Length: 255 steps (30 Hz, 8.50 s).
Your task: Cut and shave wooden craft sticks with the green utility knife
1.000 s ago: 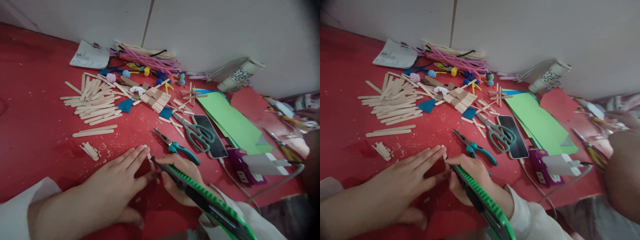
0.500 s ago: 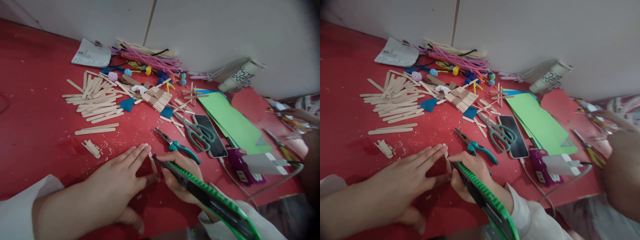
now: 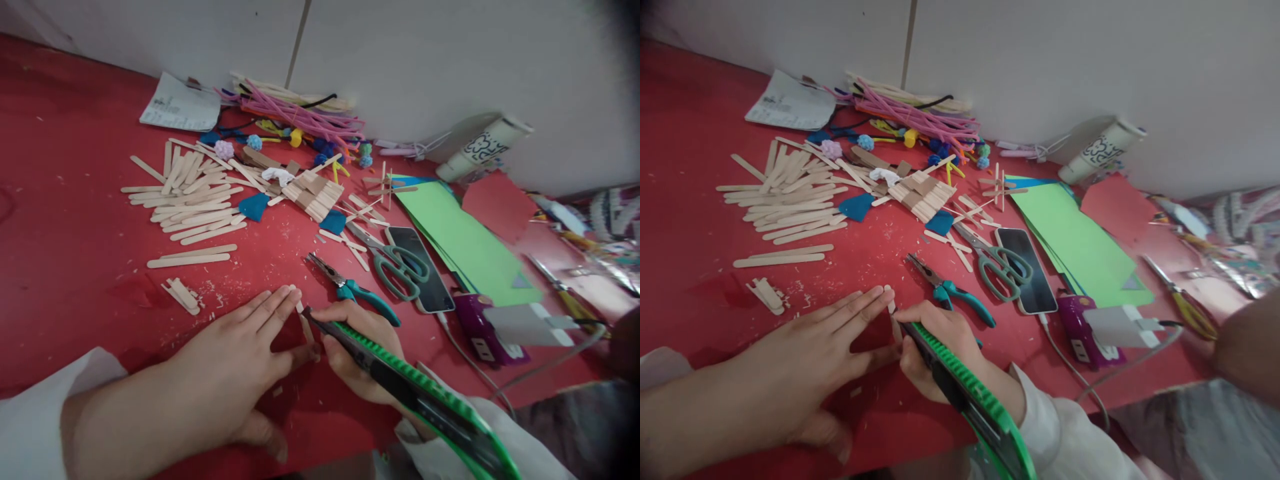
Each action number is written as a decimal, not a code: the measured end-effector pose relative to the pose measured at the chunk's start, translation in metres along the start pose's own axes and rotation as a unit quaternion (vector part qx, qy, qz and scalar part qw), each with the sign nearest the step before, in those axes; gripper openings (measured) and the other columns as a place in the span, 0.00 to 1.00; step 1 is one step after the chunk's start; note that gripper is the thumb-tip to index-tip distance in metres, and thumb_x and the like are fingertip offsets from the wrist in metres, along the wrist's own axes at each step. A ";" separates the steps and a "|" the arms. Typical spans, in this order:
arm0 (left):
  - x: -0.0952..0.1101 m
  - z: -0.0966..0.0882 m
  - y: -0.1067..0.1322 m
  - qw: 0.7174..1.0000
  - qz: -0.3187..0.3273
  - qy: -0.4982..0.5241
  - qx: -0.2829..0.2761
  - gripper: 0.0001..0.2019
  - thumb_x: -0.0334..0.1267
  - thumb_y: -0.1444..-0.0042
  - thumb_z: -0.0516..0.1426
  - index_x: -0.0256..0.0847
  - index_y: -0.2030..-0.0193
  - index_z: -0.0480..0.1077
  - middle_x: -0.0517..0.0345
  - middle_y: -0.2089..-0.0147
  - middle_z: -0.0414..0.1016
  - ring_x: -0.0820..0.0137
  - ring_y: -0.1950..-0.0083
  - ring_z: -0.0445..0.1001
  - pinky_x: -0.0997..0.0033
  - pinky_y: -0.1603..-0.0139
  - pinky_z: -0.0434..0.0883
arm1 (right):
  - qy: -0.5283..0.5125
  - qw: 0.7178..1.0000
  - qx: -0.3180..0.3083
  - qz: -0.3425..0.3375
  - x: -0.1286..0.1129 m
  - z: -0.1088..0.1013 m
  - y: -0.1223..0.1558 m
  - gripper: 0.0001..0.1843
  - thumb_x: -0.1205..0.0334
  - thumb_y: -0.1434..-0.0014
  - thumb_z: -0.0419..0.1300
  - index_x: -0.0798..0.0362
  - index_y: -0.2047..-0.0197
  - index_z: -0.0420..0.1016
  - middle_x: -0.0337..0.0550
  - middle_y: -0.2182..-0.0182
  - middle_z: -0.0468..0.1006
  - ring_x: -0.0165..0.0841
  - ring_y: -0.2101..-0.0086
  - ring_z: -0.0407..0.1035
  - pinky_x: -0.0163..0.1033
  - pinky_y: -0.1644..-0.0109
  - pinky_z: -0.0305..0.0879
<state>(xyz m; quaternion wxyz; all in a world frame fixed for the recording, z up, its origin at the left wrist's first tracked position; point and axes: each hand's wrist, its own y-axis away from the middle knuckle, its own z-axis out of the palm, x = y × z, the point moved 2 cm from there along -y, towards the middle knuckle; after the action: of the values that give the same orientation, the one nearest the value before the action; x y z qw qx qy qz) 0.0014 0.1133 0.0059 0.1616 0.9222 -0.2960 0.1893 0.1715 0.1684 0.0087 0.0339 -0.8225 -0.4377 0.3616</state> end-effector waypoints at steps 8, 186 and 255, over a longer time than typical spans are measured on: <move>-0.001 0.005 0.001 1.000 0.008 -0.012 0.024 0.43 0.65 0.62 0.59 0.44 0.40 0.63 0.39 0.29 0.36 0.45 0.31 0.42 0.46 0.36 0.53 | -0.030 0.999 -0.023 0.001 -0.005 -0.001 -0.008 0.11 0.71 0.46 0.50 0.50 0.60 0.63 0.32 0.77 0.73 0.23 0.82 0.66 0.29 0.77 0.63; 0.001 0.001 0.000 0.993 0.024 -0.081 0.077 0.43 0.68 0.62 0.57 0.49 0.40 0.64 0.39 0.32 0.50 0.45 0.33 0.52 0.48 0.39 0.55 | -0.046 0.998 -0.009 0.032 -0.007 -0.006 0.002 0.08 0.69 0.45 0.52 0.49 0.63 0.66 0.33 0.78 0.75 0.27 0.79 0.70 0.32 0.76 0.64; 0.003 0.000 0.001 0.995 0.033 -0.083 0.040 0.44 0.67 0.61 0.57 0.45 0.38 0.61 0.36 0.32 0.47 0.47 0.32 0.47 0.48 0.37 0.54 | -0.016 0.997 0.018 0.069 -0.015 -0.008 -0.005 0.08 0.70 0.49 0.50 0.49 0.68 0.66 0.34 0.77 0.74 0.27 0.79 0.67 0.32 0.76 0.62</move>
<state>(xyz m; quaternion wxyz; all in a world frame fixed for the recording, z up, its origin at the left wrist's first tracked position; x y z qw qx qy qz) 0.0030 0.1109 0.0077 0.0929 0.9301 -0.3314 0.1287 0.1678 0.1625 0.0253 0.0163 -0.8444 -0.3735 0.3837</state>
